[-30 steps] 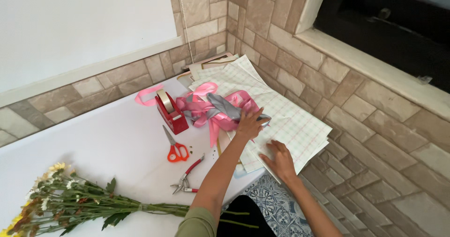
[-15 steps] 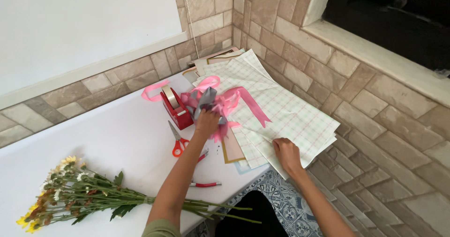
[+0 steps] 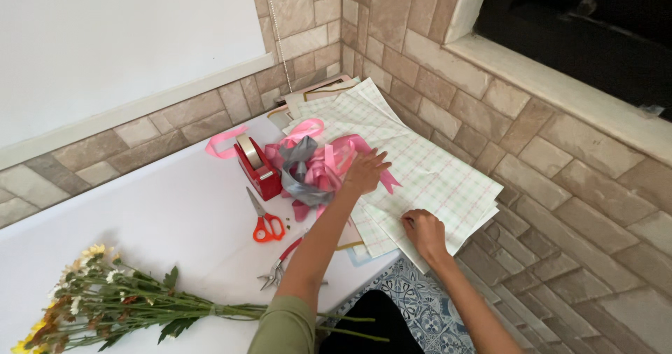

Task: The person wraps flowers in paper and secures them with a ribbon. The person uses scissors and a tape dispenser to prepare the materials, then places the flowers onto a sheet of paper and folds it around them. The person finishes by tying a silver ribbon around the base of the bouquet.

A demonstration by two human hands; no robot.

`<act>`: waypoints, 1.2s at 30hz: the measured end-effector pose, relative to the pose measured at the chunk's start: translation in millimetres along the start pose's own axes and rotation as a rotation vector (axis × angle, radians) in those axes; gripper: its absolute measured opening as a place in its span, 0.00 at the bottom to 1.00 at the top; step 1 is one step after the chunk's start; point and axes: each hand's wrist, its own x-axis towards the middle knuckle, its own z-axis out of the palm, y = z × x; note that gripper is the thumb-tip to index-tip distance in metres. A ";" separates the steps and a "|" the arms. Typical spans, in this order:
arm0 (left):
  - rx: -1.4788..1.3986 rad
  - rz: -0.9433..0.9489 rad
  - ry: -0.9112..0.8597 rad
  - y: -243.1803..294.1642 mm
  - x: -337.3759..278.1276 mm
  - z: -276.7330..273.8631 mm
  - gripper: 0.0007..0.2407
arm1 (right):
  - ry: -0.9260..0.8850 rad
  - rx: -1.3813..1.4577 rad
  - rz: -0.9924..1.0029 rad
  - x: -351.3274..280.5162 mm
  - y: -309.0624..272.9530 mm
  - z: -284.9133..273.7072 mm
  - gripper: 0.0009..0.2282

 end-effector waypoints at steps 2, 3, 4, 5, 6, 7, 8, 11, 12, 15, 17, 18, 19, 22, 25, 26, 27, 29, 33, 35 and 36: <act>0.037 -0.060 -0.046 -8.9 12.6 13.0 0.23 | 0.002 0.006 0.006 -1.8 -3.6 -2.4 0.06; 0.071 -0.118 -0.101 -12.4 18.0 20.0 0.24 | -0.004 0.016 0.015 -4.1 -5.1 -3.2 0.06; 0.073 -0.118 -0.097 -23.5 17.7 24.5 0.24 | 0.000 0.015 0.014 -1.0 -0.6 -1.6 0.06; 0.123 -0.149 -0.149 -34.1 15.7 29.8 0.24 | -0.018 0.037 0.033 0.5 3.3 1.0 0.06; 0.174 -0.180 -0.201 -45.0 13.6 35.4 0.25 | -0.035 0.058 0.051 1.9 7.0 3.9 0.06; 0.173 -0.178 -0.205 -55.9 2.7 34.5 0.25 | -0.038 0.059 0.053 3.1 6.0 0.1 0.06; 0.195 -0.184 -0.121 -67.0 -8.3 33.8 0.21 | -0.037 0.091 0.065 4.1 4.9 -3.5 0.06; 0.184 -0.180 0.200 -97.6 -47.2 31.4 0.13 | -0.048 0.165 0.109 7.7 2.1 -11.6 0.06; 0.152 -0.166 0.444 -108.2 -60.8 29.6 0.09 | -0.054 0.207 0.143 9.3 0.5 -14.0 0.06; 0.284 -0.155 0.357 -122.3 -104.6 -3.8 0.08 | -0.068 0.234 0.202 13.6 -10.4 -28.5 0.06; 0.257 -0.193 0.282 -129.9 -114.9 5.0 0.09 | -0.079 0.263 0.233 20.5 -5.3 -31.7 0.06; 0.232 -0.226 0.211 -135.1 -119.4 8.0 0.10 | -0.084 0.292 0.266 25.2 -3.4 -33.5 0.07; 0.235 -0.229 0.211 -137.1 -124.5 5.1 0.10 | -0.084 0.294 0.262 31.0 -1.9 -33.7 0.07; 0.184 -0.268 0.003 -130.9 -137.0 -2.6 0.10 | -0.093 0.348 0.314 41.0 4.9 -37.7 0.07; 0.155 -0.268 0.343 -113.1 -139.8 -19.8 0.10 | -0.071 0.446 0.301 48.3 6.3 -50.6 0.09; 0.112 -0.266 0.441 -105.3 -138.1 -27.6 0.08 | -0.040 0.457 0.288 50.8 7.3 -55.3 0.09; 0.070 -0.264 0.540 -97.2 -136.7 -35.5 0.08 | -0.010 0.469 0.274 53.0 8.3 -60.0 0.09; 0.075 -0.274 0.550 -80.5 -130.7 -52.6 0.08 | 0.065 0.456 0.249 61.5 13.6 -64.7 0.08; -0.130 -0.446 0.504 -52.7 -97.6 -7.9 0.14 | 0.237 0.414 0.172 69.3 8.4 -89.6 0.06; -0.412 -0.596 0.357 -41.5 -95.1 -16.0 0.20 | 0.257 0.413 0.154 72.2 9.1 -95.7 0.06; -0.692 -0.735 0.199 -36.0 -93.4 -20.3 0.26 | 0.278 0.414 0.137 74.0 9.6 -99.0 0.05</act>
